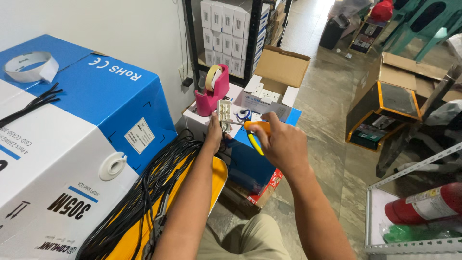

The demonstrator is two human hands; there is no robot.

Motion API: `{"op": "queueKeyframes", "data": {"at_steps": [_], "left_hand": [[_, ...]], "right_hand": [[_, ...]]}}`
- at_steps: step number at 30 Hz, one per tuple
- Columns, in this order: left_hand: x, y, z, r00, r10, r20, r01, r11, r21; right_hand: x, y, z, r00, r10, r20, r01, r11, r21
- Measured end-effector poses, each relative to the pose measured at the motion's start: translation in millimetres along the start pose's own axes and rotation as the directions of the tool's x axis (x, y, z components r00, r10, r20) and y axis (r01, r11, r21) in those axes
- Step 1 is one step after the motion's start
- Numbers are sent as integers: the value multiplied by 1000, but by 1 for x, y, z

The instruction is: The person sits at a workbench repairing a power strip, using a screwdriver to loosen and tighten the terminal screws on its outlet face while positioning wires with pliers and by hand. They hold the strip steady, work on its screw terminals, and set tools down and pick them up as they go.

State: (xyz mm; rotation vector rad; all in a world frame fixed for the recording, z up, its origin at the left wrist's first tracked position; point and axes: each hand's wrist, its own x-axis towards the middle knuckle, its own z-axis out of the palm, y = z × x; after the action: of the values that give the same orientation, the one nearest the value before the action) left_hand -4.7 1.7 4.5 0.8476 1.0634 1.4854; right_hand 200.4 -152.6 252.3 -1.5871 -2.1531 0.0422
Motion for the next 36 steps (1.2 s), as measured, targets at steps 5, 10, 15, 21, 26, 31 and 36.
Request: {"op": "queueKeyframes", "data": {"at_steps": [5,10,15,21,26,31,36], "left_hand": [[1,0,-1,1000,9,1,-9,1000,3],[1,-2,-1,1000,11,8,-11,1000,2],[1,-4,-2,999,31,10,-31,1000,3],[3,-5,-3,999,28,27,-28,1000,-3],[2,-5,-1,999,35,7,-34,999,-10],[3,-5,-3,1000,-3,-6,3,999,-47],[4,-7,-4,1000,3,10,-2,999,-52]], "right_hand": [[-4,0,1,900,-281,-332,351,921,170],[-3,-1,2,994,-53,-94,65,990,123],[-5,1,3,933,-214,-290,269,949,165],[-5,4,8,917,-207,-340,282,941,188],[-4,7,10,985,-55,-164,69,994,84],[-6,10,12,957,-133,-258,195,952,236],[-7,7,11,980,-59,-191,83,989,122]]}}
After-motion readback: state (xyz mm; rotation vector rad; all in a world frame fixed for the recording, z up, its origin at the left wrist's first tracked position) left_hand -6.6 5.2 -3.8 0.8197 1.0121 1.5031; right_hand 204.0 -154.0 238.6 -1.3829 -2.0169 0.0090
